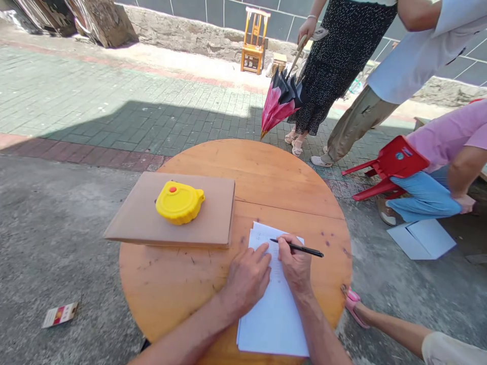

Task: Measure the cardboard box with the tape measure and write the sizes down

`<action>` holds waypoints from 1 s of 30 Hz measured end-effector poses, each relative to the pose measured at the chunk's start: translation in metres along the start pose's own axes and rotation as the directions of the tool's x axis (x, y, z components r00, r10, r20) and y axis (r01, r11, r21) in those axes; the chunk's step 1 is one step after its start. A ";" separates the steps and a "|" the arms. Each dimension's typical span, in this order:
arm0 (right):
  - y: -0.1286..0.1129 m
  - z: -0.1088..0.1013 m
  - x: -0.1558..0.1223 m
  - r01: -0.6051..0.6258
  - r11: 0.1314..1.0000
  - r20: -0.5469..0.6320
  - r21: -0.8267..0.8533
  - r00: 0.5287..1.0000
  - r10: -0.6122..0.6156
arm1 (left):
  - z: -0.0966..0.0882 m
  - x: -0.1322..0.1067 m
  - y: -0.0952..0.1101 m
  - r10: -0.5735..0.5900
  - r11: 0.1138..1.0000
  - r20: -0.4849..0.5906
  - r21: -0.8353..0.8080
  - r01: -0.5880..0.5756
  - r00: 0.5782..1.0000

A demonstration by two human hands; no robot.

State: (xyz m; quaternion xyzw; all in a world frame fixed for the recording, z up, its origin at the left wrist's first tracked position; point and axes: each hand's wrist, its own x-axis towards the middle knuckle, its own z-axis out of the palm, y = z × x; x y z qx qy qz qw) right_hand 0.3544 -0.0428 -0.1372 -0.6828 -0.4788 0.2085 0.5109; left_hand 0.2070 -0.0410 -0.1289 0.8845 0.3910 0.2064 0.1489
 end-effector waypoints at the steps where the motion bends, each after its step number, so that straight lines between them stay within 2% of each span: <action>1: 0.000 0.000 0.000 0.001 1.000 -0.001 -0.001 1.000 -0.001 | 0.000 0.000 0.000 -0.001 1.000 0.000 -0.001 0.001 1.000; 21: 0.001 -0.001 0.000 -0.026 0.999 0.035 0.025 0.999 0.025 | 0.000 0.000 -0.001 -0.002 1.000 0.024 0.025 0.001 1.000; 30: -0.003 0.000 -0.002 -0.028 0.999 0.031 0.041 0.999 0.027 | 0.005 -0.002 -0.004 0.046 0.999 -0.025 0.020 -0.045 0.999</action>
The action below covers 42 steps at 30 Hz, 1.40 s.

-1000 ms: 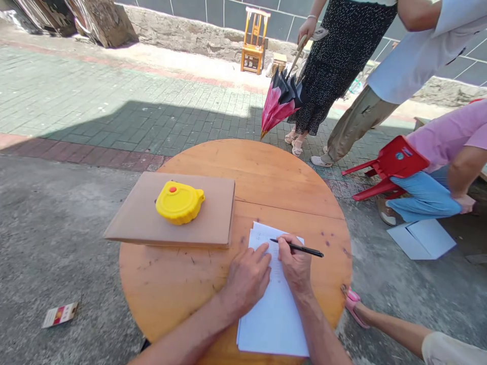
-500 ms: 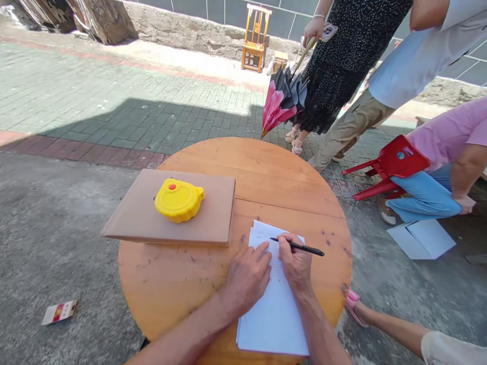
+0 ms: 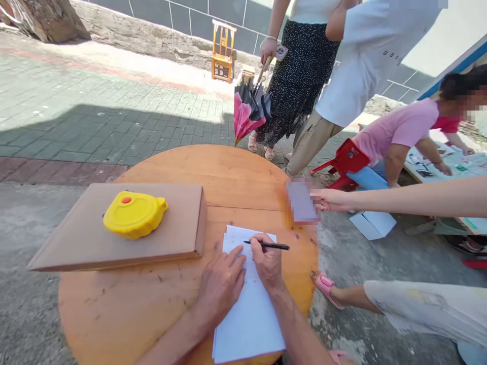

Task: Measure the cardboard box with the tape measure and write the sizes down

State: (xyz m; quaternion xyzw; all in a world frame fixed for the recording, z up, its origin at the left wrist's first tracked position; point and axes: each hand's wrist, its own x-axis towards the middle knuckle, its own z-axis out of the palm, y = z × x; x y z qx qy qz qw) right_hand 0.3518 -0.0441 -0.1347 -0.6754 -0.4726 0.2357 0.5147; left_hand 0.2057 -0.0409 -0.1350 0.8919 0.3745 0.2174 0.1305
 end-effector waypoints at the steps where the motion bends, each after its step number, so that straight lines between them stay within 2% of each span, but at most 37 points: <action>1: 0.000 0.000 0.000 0.004 1.000 -0.003 0.002 1.000 -0.004 | 0.001 0.000 -0.001 0.010 1.000 -0.009 -0.003 -0.010 1.000; 5: -0.001 0.000 0.000 0.011 1.000 -0.006 0.021 1.000 -0.011 | 0.004 -0.001 -0.002 0.027 1.000 -0.021 -0.010 -0.027 0.999; 16: 0.004 0.000 0.000 -0.018 0.998 0.017 0.055 1.000 0.017 | 0.002 0.001 0.001 -0.020 0.999 0.013 -0.028 0.020 1.000; 35: 0.005 -0.004 -0.004 0.012 1.000 -0.007 0.004 1.000 -0.012 | 0.007 0.000 0.001 -0.015 1.000 -0.037 -0.009 0.015 0.999; 42: 0.002 -0.006 -0.004 0.016 1.000 -0.031 0.015 0.999 -0.016 | 0.008 0.001 -0.001 0.001 1.000 -0.088 -0.016 -0.003 0.996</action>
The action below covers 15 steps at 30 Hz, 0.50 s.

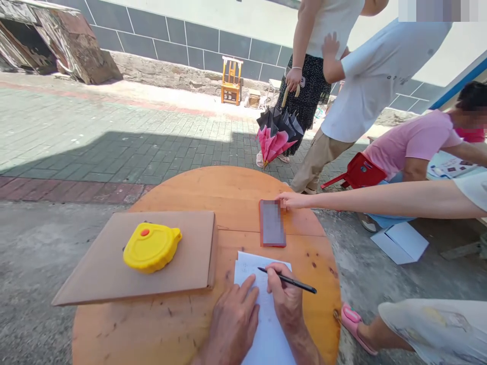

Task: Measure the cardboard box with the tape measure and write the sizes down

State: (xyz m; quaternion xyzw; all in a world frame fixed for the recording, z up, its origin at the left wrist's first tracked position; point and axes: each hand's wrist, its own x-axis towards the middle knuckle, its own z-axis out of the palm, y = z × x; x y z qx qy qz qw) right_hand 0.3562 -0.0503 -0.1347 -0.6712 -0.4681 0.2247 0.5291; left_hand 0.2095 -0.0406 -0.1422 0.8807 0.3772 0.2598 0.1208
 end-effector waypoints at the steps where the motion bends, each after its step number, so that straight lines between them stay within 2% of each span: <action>1: -0.001 0.000 0.000 0.005 1.000 -0.005 -0.001 1.000 -0.005 | 0.000 0.000 0.000 -0.002 1.000 -0.001 0.000 0.002 1.000; 15: -0.002 -0.001 0.001 0.015 1.000 -0.019 0.026 1.000 -0.015 | 0.002 -0.002 -0.006 0.055 0.998 0.009 0.024 -0.055 0.998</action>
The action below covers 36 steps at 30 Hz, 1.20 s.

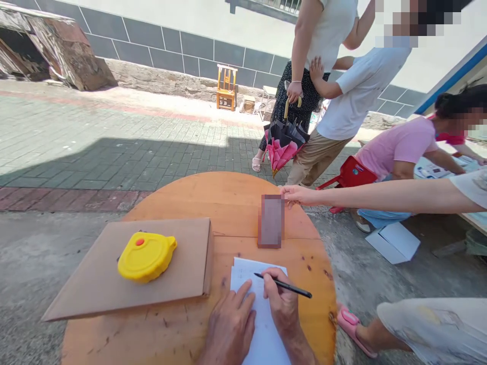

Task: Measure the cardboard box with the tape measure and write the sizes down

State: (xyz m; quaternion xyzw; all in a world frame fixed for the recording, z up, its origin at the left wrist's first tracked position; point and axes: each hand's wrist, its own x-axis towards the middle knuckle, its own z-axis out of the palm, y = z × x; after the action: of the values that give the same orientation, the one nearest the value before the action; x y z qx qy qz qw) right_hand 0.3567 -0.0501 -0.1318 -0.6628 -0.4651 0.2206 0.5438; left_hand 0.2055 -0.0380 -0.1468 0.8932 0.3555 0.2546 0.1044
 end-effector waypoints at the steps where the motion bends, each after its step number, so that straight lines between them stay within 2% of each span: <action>1: 0.000 0.000 0.000 -0.002 1.000 0.001 0.004 1.000 0.002 | 0.000 0.000 0.000 0.006 1.000 -0.005 0.004 -0.006 1.000; 7: 0.004 0.002 -0.001 -0.016 0.999 0.013 0.042 1.000 0.016 | 0.006 0.000 -0.003 0.038 0.999 -0.073 0.016 -0.037 0.997; 10: 0.004 0.001 -0.001 -0.054 0.995 0.016 0.089 0.998 0.053 | 0.004 0.001 -0.001 0.025 1.000 -0.033 0.012 -0.024 0.999; 13: 0.001 0.001 -0.001 -0.090 0.988 0.003 0.124 0.996 0.090 | -0.004 0.003 0.005 -0.048 0.999 0.043 -0.016 0.048 0.998; 19: 0.003 0.002 0.000 -0.069 0.995 0.021 0.073 0.997 0.067 | -0.013 0.007 0.010 -0.107 0.992 0.138 -0.045 0.115 0.985; 27: 0.005 0.003 -0.001 -0.045 0.998 0.018 -0.032 0.999 0.046 | -0.014 0.007 0.010 -0.121 0.990 0.152 -0.047 0.130 0.981; 36: 0.005 0.005 0.001 -0.087 0.996 0.021 -0.032 0.996 0.088 | -0.015 0.007 0.010 -0.116 0.992 0.150 -0.024 0.121 0.982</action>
State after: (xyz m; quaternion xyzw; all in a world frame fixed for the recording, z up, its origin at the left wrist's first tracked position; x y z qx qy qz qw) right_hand 0.3552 -0.0467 -0.1372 -0.6883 -0.4451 0.2442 0.5182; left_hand 0.2076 -0.0400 -0.1283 0.8851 0.3951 0.1866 0.1601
